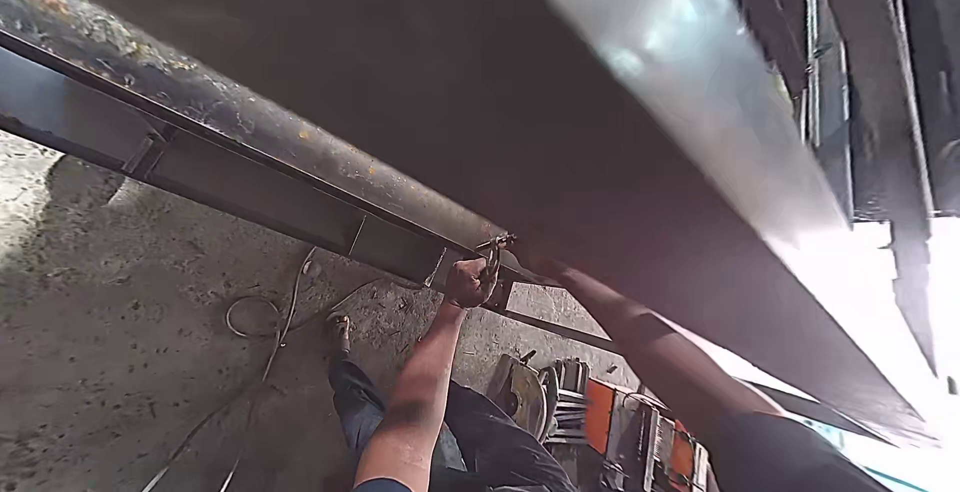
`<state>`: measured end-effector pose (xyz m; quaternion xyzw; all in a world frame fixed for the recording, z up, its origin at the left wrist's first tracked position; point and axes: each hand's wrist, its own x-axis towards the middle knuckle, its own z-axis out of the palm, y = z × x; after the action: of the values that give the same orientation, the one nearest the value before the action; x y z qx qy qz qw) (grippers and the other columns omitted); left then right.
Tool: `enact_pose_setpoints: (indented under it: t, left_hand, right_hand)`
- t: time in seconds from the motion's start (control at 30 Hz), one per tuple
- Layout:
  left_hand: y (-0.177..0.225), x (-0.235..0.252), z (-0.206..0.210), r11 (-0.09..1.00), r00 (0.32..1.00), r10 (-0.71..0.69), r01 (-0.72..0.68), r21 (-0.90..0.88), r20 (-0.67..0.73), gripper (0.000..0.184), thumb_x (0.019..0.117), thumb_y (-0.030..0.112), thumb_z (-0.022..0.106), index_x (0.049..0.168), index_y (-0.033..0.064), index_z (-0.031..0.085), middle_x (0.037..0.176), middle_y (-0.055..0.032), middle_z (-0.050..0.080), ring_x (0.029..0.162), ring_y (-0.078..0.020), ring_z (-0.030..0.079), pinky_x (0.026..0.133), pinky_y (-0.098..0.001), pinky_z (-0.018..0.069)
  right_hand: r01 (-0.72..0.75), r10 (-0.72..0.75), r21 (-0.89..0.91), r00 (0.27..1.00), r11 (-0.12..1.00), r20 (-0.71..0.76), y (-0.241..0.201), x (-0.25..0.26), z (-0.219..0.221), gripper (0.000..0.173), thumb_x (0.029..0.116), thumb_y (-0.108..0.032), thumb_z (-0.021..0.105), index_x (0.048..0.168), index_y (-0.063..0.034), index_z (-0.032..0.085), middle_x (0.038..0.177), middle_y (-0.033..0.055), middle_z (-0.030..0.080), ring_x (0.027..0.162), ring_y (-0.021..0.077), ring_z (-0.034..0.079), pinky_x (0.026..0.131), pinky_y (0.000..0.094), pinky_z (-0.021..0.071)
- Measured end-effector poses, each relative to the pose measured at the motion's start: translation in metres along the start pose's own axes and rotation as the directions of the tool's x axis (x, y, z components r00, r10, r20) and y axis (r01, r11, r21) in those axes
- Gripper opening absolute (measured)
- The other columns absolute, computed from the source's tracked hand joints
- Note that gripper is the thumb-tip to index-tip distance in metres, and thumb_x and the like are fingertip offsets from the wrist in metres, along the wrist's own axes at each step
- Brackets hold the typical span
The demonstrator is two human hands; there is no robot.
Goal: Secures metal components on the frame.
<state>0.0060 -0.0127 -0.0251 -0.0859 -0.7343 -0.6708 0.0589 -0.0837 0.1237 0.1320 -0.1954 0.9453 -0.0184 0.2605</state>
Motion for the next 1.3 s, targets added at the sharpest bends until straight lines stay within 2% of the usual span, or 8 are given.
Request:
enact_pose_setpoints:
  t: [0.23,0.3,0.4,0.5,0.67,0.87,1.1,1.3]
  left_hand:
    - [0.026,0.000,-0.016,0.993,0.990,-0.113,0.110,0.039,0.089,0.030,0.0842,0.024,0.067,0.080,-0.0053,0.071,0.074,-0.0188,0.071,0.070,-0.0317,0.072,0.067,-0.0517,0.0576]
    - [0.038,0.008,-0.032,0.973,0.935,-0.232,0.226,0.051,0.268,0.031,0.0923,0.022,0.066,0.098,-0.0072,0.074,0.092,-0.0217,0.074,0.089,-0.0321,0.073,0.087,-0.0521,0.0567]
    - [-0.017,-0.001,0.012,0.989,0.989,0.145,-0.143,0.046,-0.038,0.038,0.0935,0.033,0.062,0.070,0.0032,0.067,0.062,-0.0079,0.064,0.057,-0.0154,0.064,0.055,-0.0342,0.0536]
    - [0.035,0.015,-0.023,0.948,0.877,-0.312,0.261,0.184,0.365,0.036,0.1017,0.028,0.058,0.098,-0.0051,0.071,0.089,-0.0156,0.072,0.085,-0.0206,0.069,0.085,-0.0394,0.0563]
    - [-0.015,-0.001,0.015,0.989,0.986,0.138,-0.142,-0.039,-0.093,0.039,0.0951,0.034,0.059,0.091,-0.0021,0.073,0.069,-0.0103,0.070,0.061,-0.0126,0.067,0.062,-0.0333,0.0587]
    - [-0.012,-0.001,0.012,0.993,0.992,0.107,-0.109,-0.032,-0.059,0.037,0.0928,0.030,0.058,0.071,0.0010,0.065,0.058,-0.0063,0.060,0.050,-0.0101,0.057,0.051,-0.0302,0.0517]
    - [0.050,0.009,-0.019,0.821,0.786,-0.557,0.570,0.035,0.268,0.024,0.0997,0.009,0.062,0.117,-0.0071,0.064,0.096,-0.0157,0.069,0.086,-0.0170,0.065,0.086,-0.0373,0.0555]
    - [0.123,-0.058,-0.087,0.608,0.739,-0.673,0.559,0.564,-0.007,0.048,0.0938,0.019,0.073,0.136,0.0006,0.060,0.128,-0.0197,0.068,0.119,-0.0294,0.066,0.105,-0.0504,0.0526]
  right_hand:
    - [-0.664,0.671,0.092,0.734,0.742,-0.104,-0.074,-0.017,0.028,0.049,0.1039,-0.054,0.049,0.109,-0.0103,0.071,0.103,0.0157,0.073,0.103,0.0360,0.070,0.086,0.0597,0.0532]
    - [-0.483,0.495,0.168,0.868,0.859,-0.037,-0.048,-0.023,0.013,0.041,0.1044,-0.044,0.049,0.107,-0.0099,0.071,0.101,0.0150,0.073,0.098,0.0329,0.071,0.085,0.0552,0.0542]
    - [-0.061,0.129,0.259,0.958,0.964,-0.256,-0.008,-0.053,-0.027,0.036,0.1027,-0.038,0.057,0.113,-0.0071,0.073,0.103,0.0115,0.075,0.095,0.0200,0.071,0.084,0.0369,0.0576]
    - [-0.429,0.493,0.673,0.863,0.603,0.109,-0.069,-0.065,-0.112,0.024,0.1039,-0.006,0.055,0.124,-0.0016,0.068,0.119,0.0094,0.070,0.111,0.0088,0.063,0.099,0.0249,0.0500]
    - [-0.468,0.280,0.671,0.883,0.575,0.376,-0.034,-0.008,-0.042,0.030,0.0951,-0.013,0.068,0.118,0.0062,0.066,0.112,0.0132,0.069,0.103,0.0122,0.062,0.099,0.0281,0.0464]
    - [-0.131,0.242,0.877,0.970,0.461,0.017,-0.027,-0.003,0.013,0.018,0.0943,-0.019,0.072,0.109,-0.0099,0.073,0.099,-0.0011,0.072,0.091,0.0049,0.066,0.088,0.0287,0.0550]
    - [-0.183,0.296,0.517,0.944,0.836,-0.146,-0.039,-0.071,-0.003,0.059,0.1015,-0.043,0.057,0.151,-0.0105,0.050,0.151,0.0208,0.052,0.141,0.0400,0.047,0.118,0.0578,0.0342]
    - [0.202,-0.149,0.655,0.979,0.728,-0.137,0.018,-0.273,0.116,0.032,0.1006,-0.033,0.062,0.128,-0.0160,0.068,0.136,0.0115,0.060,0.131,0.0296,0.054,0.112,0.0510,0.0436]
